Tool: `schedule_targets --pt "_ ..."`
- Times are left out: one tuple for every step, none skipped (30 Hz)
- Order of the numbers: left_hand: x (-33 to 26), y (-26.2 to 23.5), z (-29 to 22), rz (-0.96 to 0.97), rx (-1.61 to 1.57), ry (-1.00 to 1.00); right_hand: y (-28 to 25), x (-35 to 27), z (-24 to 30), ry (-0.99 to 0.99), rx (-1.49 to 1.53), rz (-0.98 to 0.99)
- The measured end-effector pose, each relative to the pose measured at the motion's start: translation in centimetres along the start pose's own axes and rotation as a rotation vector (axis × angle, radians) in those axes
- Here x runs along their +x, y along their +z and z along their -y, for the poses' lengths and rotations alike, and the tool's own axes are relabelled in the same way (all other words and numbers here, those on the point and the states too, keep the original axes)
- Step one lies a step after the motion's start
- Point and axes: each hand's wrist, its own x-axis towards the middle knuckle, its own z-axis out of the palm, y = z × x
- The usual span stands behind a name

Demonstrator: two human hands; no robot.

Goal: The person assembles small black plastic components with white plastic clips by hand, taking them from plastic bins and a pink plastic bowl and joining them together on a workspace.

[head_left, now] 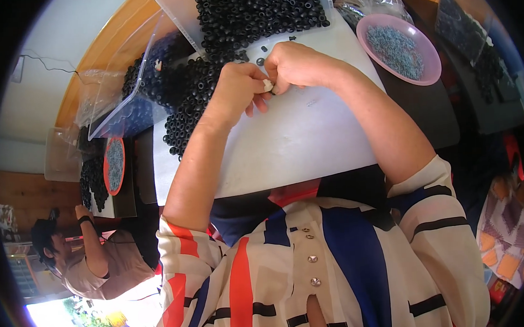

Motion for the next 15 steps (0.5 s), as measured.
schedule_targets --pt "-0.2 -0.3 -0.1 0.035 -0.041 0.006 0.0 0.0 -0.1 -0.003 0.018 -0.003" --pt "-0.2 -0.5 0.0 0.069 -0.083 0.012 0.0 0.0 0.0 -0.002 0.019 -0.002" --pt "-0.2 -0.5 0.1 0.075 -0.067 0.012 0.0 -0.1 0.1 -0.003 0.008 0.000" --pt "-0.1 -0.6 0.3 0.076 -0.069 0.010 0.0 -0.1 0.1 -0.003 -0.004 0.003" --pt "-0.1 -0.6 0.5 0.072 -0.071 0.012 0.0 0.0 0.0 -0.004 -0.005 0.004" --pt "-0.1 -0.6 0.7 0.068 -0.073 0.014 0.0 0.1 -0.4 -0.016 0.008 0.007" --pt "-0.1 -0.6 0.8 0.066 -0.075 0.013 0.0 0.2 -0.6 -0.028 0.021 0.009" --pt "-0.1 -0.6 0.9 0.047 -0.071 0.013 0.0 0.2 -0.5 -0.028 0.019 0.012" --pt "-0.1 -0.5 1.0 0.028 -0.067 0.012 0.1 0.2 -0.5 -0.023 0.014 0.010" --pt "0.0 -0.4 1.1 0.027 -0.070 0.011 0.2 0.2 -0.4 -0.018 0.008 0.009" --pt "0.0 -0.3 1.2 0.002 -0.074 0.011 0.2 0.2 -0.3 -0.017 0.006 0.012" --pt "0.0 -0.2 1.3 -0.023 -0.078 0.010 0.3 0.1 -0.1 -0.009 -0.021 -0.019" --pt "-0.1 0.0 1.4 -0.024 -0.081 0.009 0.4 0.0 0.0 0.000 -0.047 -0.050" --pt "-0.1 0.3 1.3 -0.058 -0.068 0.016 0.5 0.1 -0.1 0.002 -0.049 -0.049" --pt "-0.2 0.6 1.2 -0.093 -0.056 0.024 0.6 0.2 -0.3 -0.019 -0.096 -0.092"
